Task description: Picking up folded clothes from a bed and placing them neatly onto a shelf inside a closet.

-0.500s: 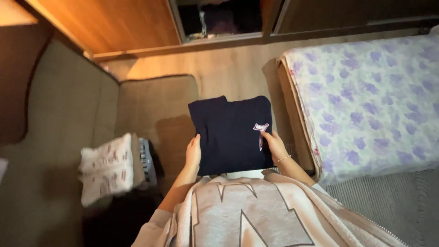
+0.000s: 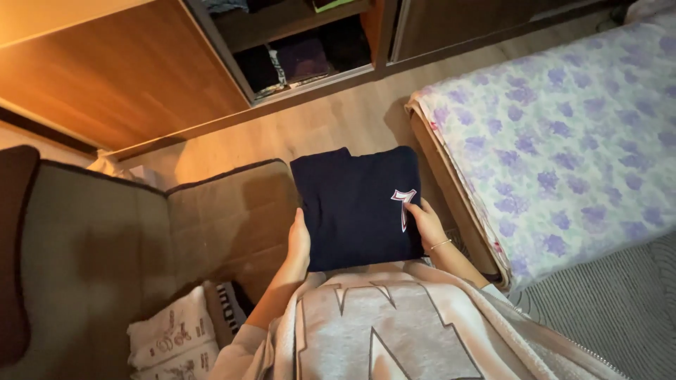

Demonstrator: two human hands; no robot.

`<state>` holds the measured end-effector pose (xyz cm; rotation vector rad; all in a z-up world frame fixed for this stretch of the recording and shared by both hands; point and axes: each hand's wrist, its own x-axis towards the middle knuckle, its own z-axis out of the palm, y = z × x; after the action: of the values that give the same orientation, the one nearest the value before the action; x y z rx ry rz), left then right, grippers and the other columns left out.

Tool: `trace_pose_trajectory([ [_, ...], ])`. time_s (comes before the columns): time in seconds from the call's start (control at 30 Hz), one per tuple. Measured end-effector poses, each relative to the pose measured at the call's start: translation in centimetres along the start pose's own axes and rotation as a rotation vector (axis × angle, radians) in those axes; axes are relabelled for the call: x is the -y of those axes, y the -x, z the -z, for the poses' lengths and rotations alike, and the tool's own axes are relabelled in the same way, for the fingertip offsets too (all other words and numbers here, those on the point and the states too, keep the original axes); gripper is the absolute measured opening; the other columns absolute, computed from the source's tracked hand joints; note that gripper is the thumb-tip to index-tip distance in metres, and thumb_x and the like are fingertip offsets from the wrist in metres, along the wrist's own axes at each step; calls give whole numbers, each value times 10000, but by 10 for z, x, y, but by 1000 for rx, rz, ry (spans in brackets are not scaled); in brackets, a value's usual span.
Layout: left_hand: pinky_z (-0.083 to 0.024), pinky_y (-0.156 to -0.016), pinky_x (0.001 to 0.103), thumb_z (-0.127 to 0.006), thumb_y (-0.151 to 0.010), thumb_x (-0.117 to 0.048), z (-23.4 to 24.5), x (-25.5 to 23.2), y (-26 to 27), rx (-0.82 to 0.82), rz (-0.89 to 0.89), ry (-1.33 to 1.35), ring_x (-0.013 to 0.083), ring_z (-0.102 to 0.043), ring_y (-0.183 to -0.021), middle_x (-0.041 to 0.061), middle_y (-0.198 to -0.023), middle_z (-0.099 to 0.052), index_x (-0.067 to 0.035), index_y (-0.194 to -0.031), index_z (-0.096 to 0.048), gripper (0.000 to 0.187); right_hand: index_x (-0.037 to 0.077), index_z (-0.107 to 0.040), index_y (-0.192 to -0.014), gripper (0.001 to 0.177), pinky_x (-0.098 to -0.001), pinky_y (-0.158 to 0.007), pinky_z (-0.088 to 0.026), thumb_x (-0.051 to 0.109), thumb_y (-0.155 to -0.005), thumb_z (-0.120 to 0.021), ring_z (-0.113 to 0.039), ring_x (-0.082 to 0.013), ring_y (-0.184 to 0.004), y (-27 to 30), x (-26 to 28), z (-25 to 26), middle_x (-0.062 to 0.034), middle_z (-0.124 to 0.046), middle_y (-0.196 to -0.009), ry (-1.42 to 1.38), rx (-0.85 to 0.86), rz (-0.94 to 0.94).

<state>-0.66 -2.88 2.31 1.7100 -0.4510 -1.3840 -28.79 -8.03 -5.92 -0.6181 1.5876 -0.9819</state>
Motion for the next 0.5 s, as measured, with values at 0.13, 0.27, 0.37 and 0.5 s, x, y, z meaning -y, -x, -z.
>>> trace_pose_trajectory([
  [0.13, -260, -1245, 430, -417, -1071, -566, -14, 1, -57, 3, -3, -24, 313, -285, -1506, 250, -1597, -347, 55, -1528, -381, 772, 125, -645, -1351, 523, -490, -951, -541, 301, -875, -769, -618, -325, -1176, -34, 22, -7, -205, -653, -1258, 5, -18, -20],
  [0.27, -329, -1210, 433, -501, -1042, -531, -51, -53, -72, 37, -23, 28, 333, -357, -1474, 258, -1565, -403, 48, -1512, -417, 750, 136, -643, -1363, 544, -484, -1008, -505, 325, -868, -767, -585, -346, -1249, -69, 66, -23, -213, -635, -1326, 85, -21, 31],
  [0.37, -383, -1170, 437, -590, -1005, -518, -81, -87, -95, 42, -20, 51, 334, -422, -1435, 261, -1520, -462, 45, -1493, -447, 758, 145, -611, -1405, 579, -470, -1077, -461, 353, -881, -743, -546, -352, -1319, -120, 92, -22, -208, -613, -1379, 186, 3, 58],
  [0.5, -519, -1021, 434, -791, -898, -407, -118, -110, -145, 33, -54, 29, 297, -587, -1274, 225, -1357, -622, 3, -1399, -589, 677, 187, -627, -1394, 541, -459, -1090, -461, 343, -888, -739, -543, -327, -1330, -186, 129, -25, -175, -624, -1379, 250, 21, 127],
])
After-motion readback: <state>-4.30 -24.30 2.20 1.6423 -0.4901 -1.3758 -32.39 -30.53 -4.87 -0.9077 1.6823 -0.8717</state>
